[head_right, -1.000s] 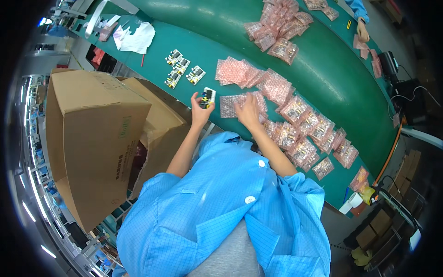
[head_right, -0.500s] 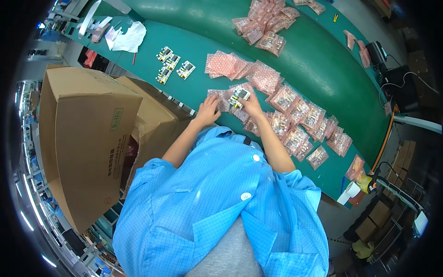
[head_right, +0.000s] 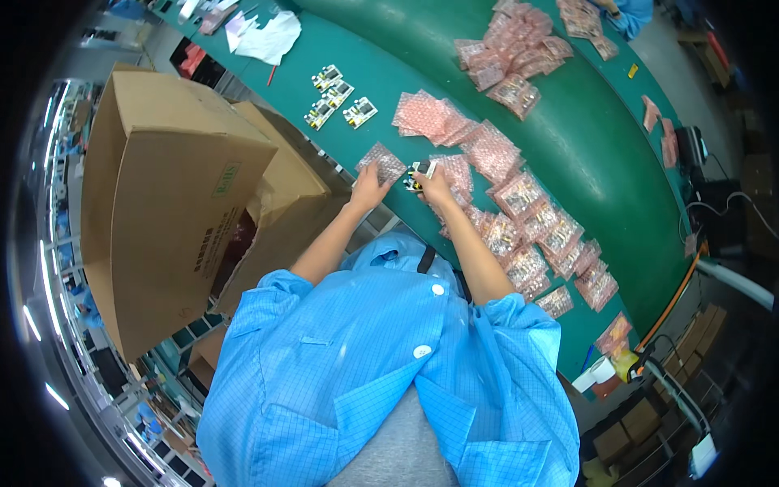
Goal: Packing electronic components inside pink bubble wrap bags into large cardboard boxes on a production line.
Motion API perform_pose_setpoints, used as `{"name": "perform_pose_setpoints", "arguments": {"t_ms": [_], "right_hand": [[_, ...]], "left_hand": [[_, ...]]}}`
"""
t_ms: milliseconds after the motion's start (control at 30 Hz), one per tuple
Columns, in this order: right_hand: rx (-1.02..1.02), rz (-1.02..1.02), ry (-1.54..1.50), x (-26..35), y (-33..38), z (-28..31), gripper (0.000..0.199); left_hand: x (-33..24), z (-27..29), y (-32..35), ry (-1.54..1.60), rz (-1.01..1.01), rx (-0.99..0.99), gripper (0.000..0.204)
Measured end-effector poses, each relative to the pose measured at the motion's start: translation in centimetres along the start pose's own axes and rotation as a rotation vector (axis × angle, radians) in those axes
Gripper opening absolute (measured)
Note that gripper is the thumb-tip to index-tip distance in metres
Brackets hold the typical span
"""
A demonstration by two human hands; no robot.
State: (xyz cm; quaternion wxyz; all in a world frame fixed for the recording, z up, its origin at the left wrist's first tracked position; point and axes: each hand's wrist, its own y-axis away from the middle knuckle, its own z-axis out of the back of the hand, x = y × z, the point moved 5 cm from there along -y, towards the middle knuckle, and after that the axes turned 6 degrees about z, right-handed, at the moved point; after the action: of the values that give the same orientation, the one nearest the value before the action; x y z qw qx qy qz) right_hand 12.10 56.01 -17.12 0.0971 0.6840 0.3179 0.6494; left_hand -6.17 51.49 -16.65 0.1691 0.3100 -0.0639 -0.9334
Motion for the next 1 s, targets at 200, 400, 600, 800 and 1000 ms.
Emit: {"name": "perform_pose_setpoints", "arguments": {"t_ms": [200,400,600,800,1000], "right_hand": [[-0.195,-0.029,0.180,-1.9,-2.3,1.3,0.037],[-0.186,-0.024,0.013,-1.1,-2.2,1.7,0.028],[-0.189,-0.003,0.165,-1.1,-3.2,3.1,0.046],[-0.202,0.121,0.346,-1.7,-4.5,3.6,0.051],[-0.261,0.111,0.250,-2.2,-4.5,3.9,0.062]], "left_hand": [[-0.8,0.3,-0.7,-0.020,-0.213,-0.083,0.048],[1.2,0.2,-1.9,-0.116,0.138,0.061,0.043],[-0.7,1.8,-3.2,-0.266,-0.376,-0.194,0.039],[1.6,1.5,-5.7,-0.354,0.177,0.092,0.037],[-1.2,2.1,-5.8,-0.237,-0.430,-0.157,0.026]]}}
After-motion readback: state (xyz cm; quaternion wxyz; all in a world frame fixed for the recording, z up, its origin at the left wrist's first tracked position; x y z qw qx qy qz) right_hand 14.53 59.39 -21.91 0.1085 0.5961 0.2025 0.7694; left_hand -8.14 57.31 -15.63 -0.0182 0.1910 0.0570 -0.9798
